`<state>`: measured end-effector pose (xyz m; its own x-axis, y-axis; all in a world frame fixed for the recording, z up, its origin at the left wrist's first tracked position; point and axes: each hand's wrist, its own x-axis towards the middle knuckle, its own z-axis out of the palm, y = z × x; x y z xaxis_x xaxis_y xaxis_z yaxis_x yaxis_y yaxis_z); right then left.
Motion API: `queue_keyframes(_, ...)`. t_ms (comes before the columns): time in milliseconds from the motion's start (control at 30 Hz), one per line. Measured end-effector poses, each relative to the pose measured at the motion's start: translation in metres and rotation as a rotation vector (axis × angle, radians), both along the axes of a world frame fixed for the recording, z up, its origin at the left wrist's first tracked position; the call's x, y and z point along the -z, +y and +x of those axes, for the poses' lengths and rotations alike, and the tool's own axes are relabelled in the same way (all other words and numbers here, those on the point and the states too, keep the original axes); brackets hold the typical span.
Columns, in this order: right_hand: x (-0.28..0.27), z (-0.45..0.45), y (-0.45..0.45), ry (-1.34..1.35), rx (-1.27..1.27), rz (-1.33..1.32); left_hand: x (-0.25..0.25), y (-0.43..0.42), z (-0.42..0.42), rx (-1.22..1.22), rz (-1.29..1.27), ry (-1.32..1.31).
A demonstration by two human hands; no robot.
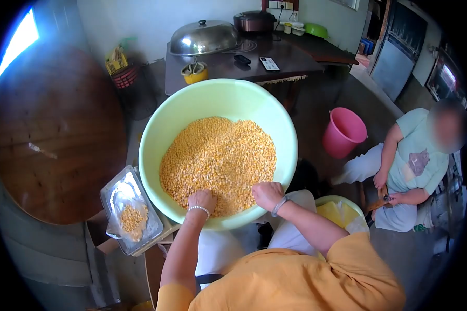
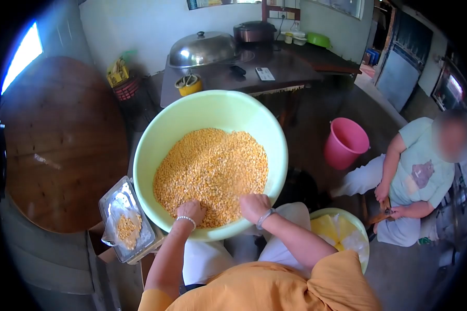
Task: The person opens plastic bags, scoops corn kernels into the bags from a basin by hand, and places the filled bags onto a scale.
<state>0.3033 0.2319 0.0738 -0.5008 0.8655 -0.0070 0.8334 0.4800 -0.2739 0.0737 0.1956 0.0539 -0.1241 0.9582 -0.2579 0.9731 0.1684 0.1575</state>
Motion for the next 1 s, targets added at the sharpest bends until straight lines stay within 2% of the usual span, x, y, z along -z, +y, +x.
queue_keyframes(233, 0.004, 0.001, -0.001, 0.012, 0.022, -0.012, 0.001, 0.010, 0.003, -0.019, -0.137, -0.051)
queue_keyframes(367, -0.003, -0.001, -0.003, 0.096, 0.020, 0.018, 0.009, 0.010, -0.002, -0.056, -0.011, -0.099)
queue_keyframes(500, 0.001, 0.001, -0.002, 0.100, -0.001, 0.000, 0.014, 0.015, -0.013, -0.189, 0.049, -0.329)
queue_keyframes(533, 0.000, 0.001, -0.002, 0.109, -0.004, 0.010, 0.028, 0.017, -0.017, -0.187, 0.167, -0.334)
queue_keyframes(633, -0.003, 0.002, -0.004, 0.133, -0.006, 0.029, 0.040, 0.020, -0.032, -0.546, -0.029, -1.067)
queue_keyframes(733, 0.002, 0.003, -0.004, 0.129, 0.002, 0.033, 0.022, 0.015, -0.039, -0.762, -0.116, -1.550)
queue_keyframes(833, 0.002, 0.002, -0.005, 0.127, 0.008, 0.031, 0.018, 0.019, -0.047, -0.962, -0.207, -1.814)
queue_keyframes(1000, 0.001, 0.003, -0.003, 0.176, -0.016, 0.051, 0.023, 0.023, -0.055, -0.992, -0.290, -1.975)
